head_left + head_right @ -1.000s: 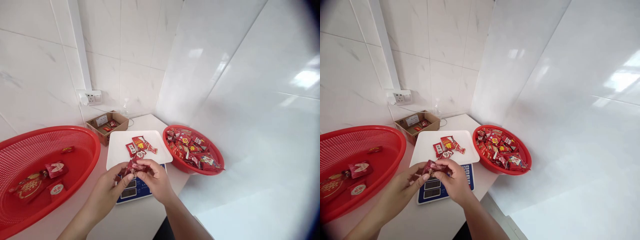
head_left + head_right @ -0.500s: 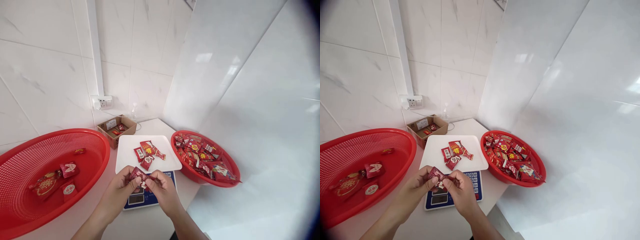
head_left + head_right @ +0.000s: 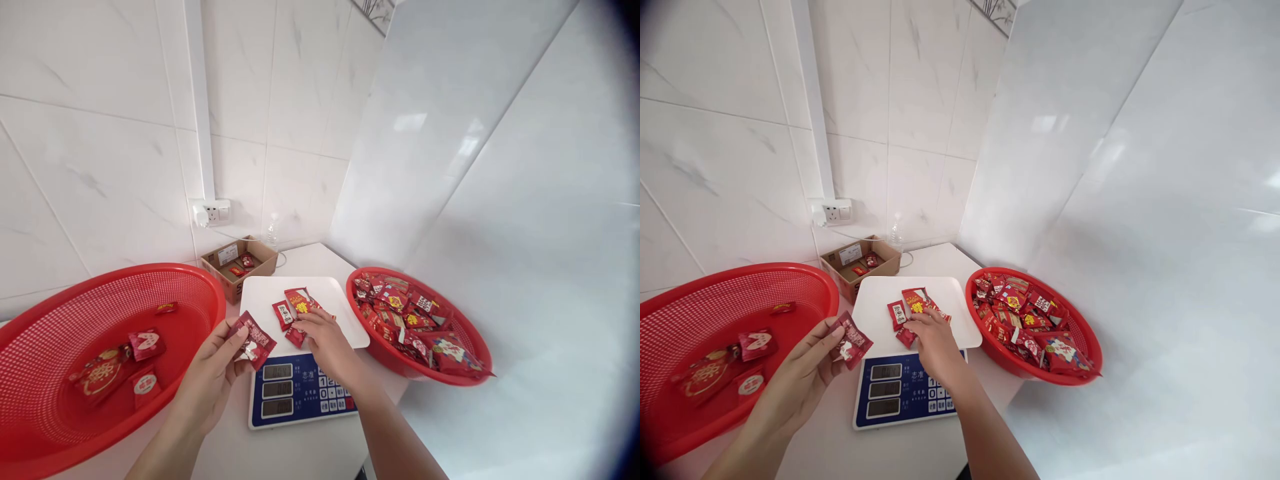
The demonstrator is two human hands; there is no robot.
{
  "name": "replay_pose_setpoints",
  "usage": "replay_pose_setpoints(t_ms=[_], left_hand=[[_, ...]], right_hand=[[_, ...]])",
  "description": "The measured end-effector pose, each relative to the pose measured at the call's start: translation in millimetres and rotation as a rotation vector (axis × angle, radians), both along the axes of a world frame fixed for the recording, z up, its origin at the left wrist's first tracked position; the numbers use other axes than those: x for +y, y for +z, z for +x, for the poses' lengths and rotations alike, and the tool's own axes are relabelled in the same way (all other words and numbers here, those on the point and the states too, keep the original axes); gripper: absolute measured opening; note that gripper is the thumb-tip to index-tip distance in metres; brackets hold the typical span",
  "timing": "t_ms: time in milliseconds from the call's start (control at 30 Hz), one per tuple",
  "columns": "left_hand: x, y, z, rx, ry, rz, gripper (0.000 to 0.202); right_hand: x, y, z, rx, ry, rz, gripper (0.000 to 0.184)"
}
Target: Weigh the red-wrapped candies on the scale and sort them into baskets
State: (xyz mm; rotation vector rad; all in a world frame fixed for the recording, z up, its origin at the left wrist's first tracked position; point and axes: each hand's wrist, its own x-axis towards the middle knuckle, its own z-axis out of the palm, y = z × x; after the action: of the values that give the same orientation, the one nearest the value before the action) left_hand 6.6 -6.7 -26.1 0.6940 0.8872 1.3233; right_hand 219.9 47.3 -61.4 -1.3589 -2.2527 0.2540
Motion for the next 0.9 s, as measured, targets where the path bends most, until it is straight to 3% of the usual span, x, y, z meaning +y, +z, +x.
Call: replay_pose_setpoints(t_ms=[333, 500, 733, 900], left_hand=[[0.0, -2.4, 8.1, -0.038, -0.003, -0.060, 0.056], [-0.5, -13.8, 8.2, 0.148, -0.145, -0.024, 0.036], [-4.9, -15.6, 18.8, 0.131, -0.379, -0.001, 0.050], [-6.0, -10.8, 22.4, 0.056, -0.354, 0.022, 0.037]], right_hand=[[2.6, 5.7, 0.3, 0.082, 0.066, -0.048, 0.031], [-10.3, 9.9, 8.8, 0.335, 0.027, 0.106, 0.028], [-42.8, 24.1, -1.1, 0.483, 0.359, 0.250, 0.036], [-51.2, 22.7, -8.8, 0.461, 0.436, 0.230, 0.034]])
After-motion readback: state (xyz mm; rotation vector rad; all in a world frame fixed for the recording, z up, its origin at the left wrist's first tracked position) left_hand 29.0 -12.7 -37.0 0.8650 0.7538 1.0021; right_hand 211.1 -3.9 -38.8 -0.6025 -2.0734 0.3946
